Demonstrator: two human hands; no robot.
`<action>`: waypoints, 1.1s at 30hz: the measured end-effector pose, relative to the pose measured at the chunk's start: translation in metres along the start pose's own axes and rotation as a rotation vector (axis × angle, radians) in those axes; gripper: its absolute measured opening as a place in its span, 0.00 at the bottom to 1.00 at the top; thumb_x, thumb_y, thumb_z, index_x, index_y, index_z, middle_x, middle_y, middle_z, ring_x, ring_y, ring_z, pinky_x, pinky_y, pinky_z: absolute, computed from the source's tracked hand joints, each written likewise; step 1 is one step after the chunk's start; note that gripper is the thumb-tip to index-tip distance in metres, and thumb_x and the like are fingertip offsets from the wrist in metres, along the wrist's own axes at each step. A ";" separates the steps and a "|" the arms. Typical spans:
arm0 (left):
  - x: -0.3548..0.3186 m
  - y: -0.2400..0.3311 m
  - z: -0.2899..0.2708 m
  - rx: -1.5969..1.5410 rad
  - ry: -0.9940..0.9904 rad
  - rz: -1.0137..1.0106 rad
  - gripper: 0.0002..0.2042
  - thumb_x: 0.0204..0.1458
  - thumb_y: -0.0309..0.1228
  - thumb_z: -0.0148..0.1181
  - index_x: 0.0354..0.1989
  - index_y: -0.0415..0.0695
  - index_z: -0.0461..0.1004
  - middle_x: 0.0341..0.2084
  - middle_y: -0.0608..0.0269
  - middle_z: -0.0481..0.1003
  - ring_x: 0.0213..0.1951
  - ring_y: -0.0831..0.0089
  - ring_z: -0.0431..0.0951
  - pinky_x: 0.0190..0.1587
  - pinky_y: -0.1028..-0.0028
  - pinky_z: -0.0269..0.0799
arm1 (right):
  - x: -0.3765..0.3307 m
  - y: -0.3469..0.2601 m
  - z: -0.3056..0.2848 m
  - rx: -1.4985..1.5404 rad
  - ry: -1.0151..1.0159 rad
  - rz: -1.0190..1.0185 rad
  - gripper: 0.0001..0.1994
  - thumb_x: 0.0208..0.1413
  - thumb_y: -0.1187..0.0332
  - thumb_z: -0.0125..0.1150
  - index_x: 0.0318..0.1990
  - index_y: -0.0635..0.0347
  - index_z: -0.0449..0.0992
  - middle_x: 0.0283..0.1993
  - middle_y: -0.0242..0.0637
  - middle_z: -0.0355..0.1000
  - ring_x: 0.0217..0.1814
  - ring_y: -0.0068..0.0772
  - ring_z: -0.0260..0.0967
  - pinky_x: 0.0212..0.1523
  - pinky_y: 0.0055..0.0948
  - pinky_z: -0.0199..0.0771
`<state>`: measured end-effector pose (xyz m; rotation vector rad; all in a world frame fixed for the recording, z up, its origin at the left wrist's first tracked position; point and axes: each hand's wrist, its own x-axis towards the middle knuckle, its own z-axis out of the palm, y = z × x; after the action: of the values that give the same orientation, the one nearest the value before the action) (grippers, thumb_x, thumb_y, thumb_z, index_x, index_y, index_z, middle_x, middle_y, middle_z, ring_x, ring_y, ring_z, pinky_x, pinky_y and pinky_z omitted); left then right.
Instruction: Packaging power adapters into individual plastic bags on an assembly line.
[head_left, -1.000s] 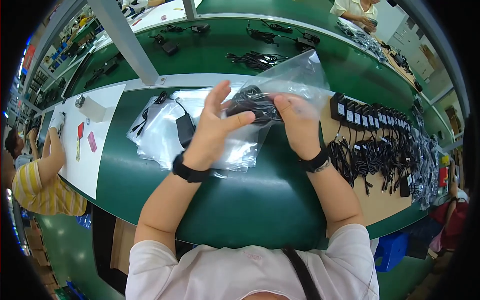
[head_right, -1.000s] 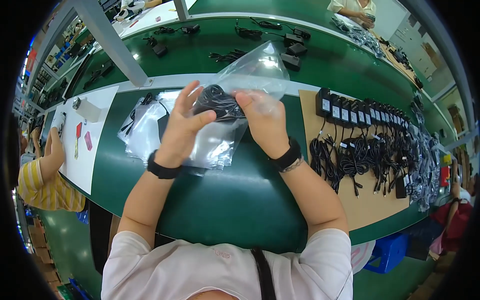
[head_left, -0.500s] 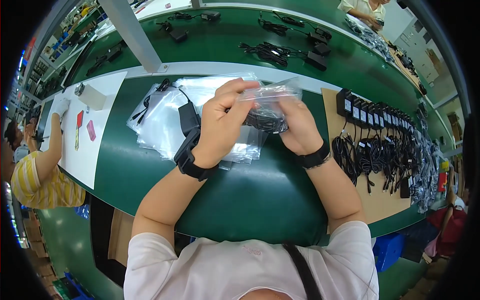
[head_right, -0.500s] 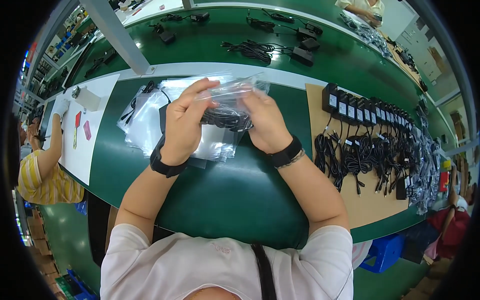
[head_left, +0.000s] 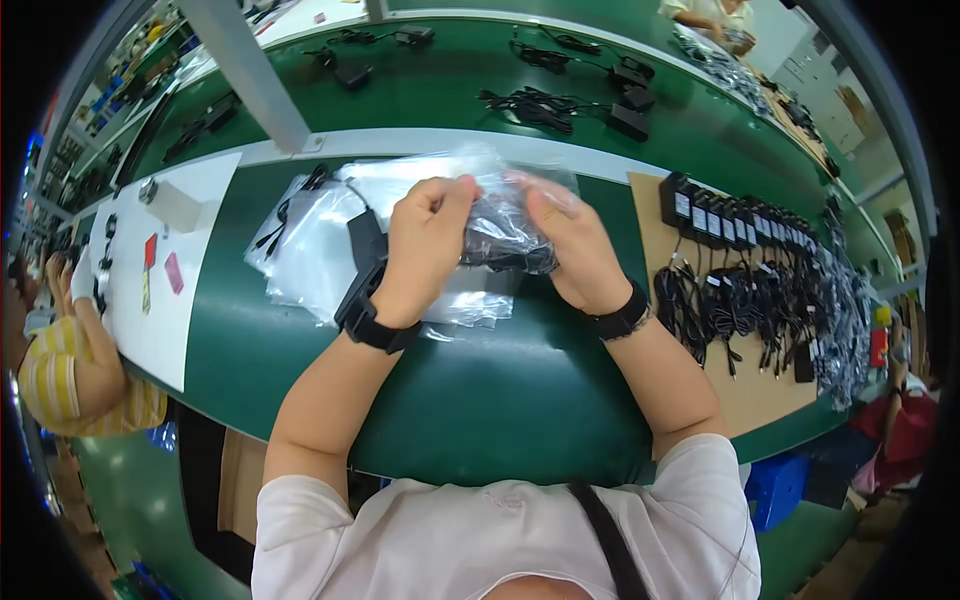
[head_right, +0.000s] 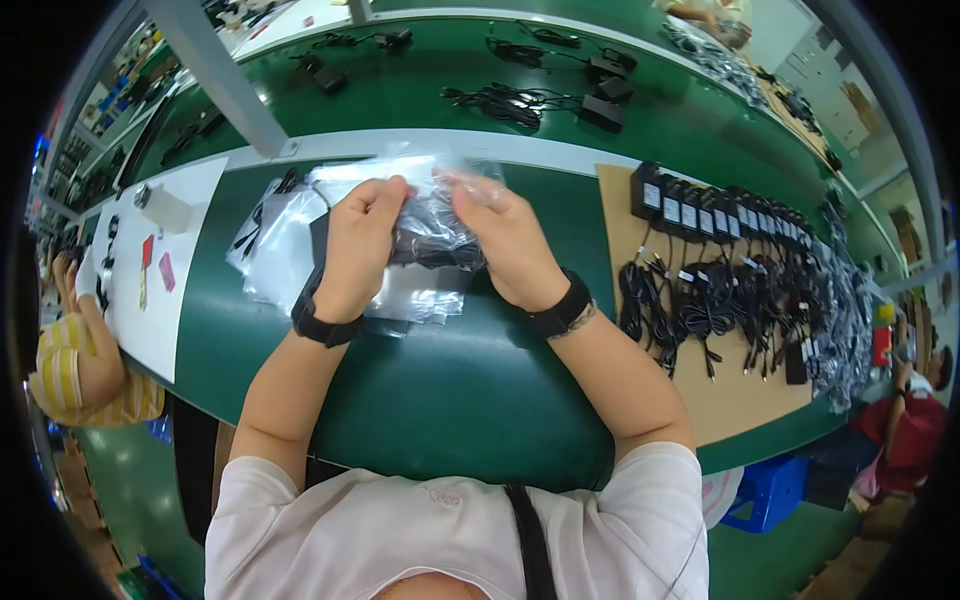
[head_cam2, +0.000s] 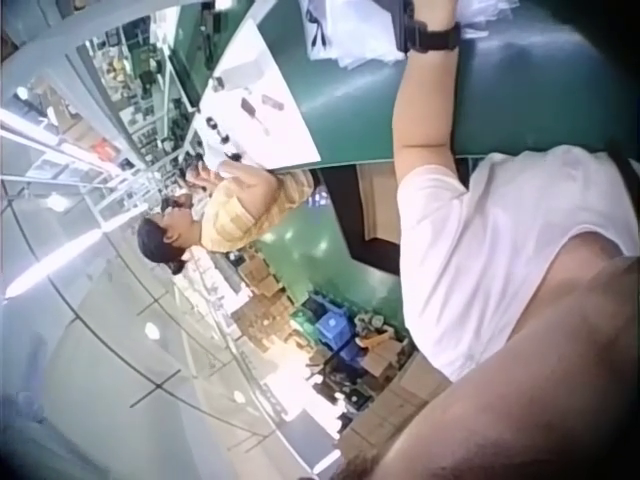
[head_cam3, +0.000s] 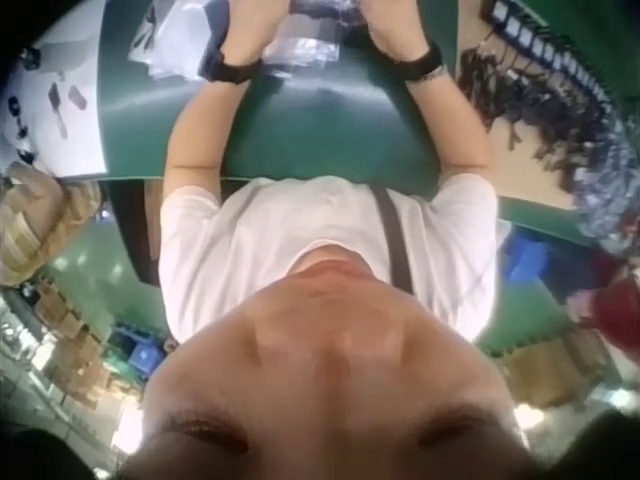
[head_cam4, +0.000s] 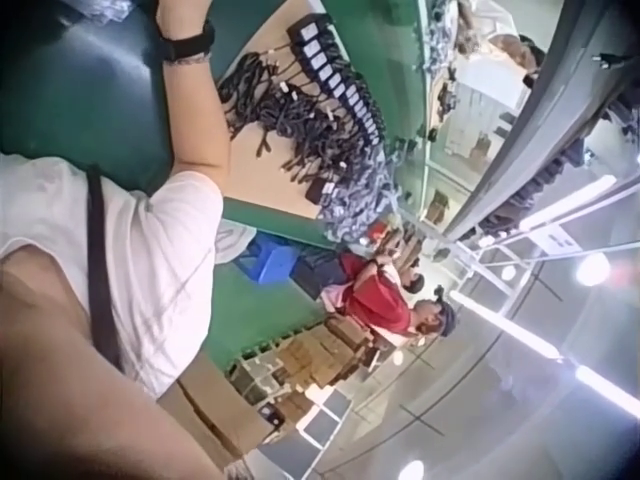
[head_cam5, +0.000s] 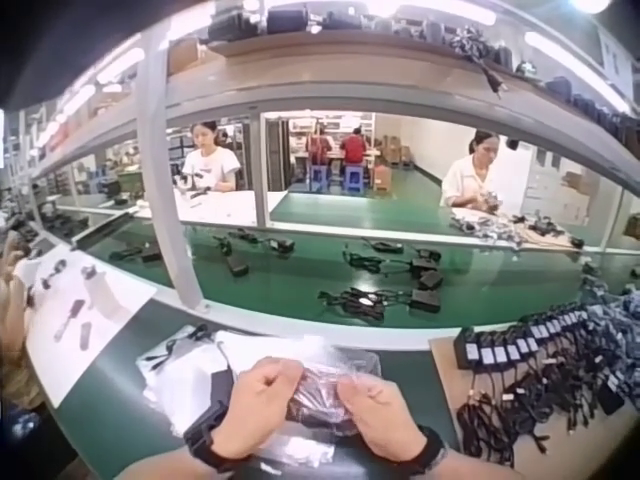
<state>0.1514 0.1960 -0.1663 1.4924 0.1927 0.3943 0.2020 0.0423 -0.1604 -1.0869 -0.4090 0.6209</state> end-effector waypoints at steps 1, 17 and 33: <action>-0.002 0.002 0.000 -0.035 0.025 -0.050 0.12 0.53 0.34 0.54 0.29 0.35 0.74 0.21 0.66 0.72 0.25 0.82 0.67 0.28 0.81 0.63 | -0.001 -0.006 0.002 0.138 -0.031 0.089 0.17 0.57 0.63 0.52 0.50 0.63 0.67 0.46 0.33 0.67 0.43 0.26 0.68 0.39 0.25 0.73; -0.065 0.131 -0.080 -0.073 -0.438 0.526 0.10 0.54 0.34 0.47 0.36 0.39 0.68 0.26 0.61 0.70 0.34 0.68 0.69 0.31 0.76 0.68 | 0.110 -0.156 -0.311 -2.402 0.490 0.017 0.14 0.48 0.71 0.48 0.42 0.52 0.75 0.43 0.48 0.71 0.43 0.46 0.70 0.43 0.39 0.70; -0.201 0.171 -0.116 1.601 -0.336 -0.420 0.07 0.50 0.34 0.55 0.32 0.44 0.74 0.27 0.65 0.72 0.29 0.73 0.68 0.32 0.78 0.64 | 0.212 -0.068 -0.255 -2.179 0.167 0.495 0.25 0.41 0.65 0.63 0.50 0.54 0.65 0.47 0.49 0.68 0.51 0.48 0.65 0.51 0.38 0.65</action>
<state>-0.0991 0.2344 -0.0295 2.9442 0.6214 -0.5386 0.5324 -0.0176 -0.2032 -3.3566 -0.6298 0.2863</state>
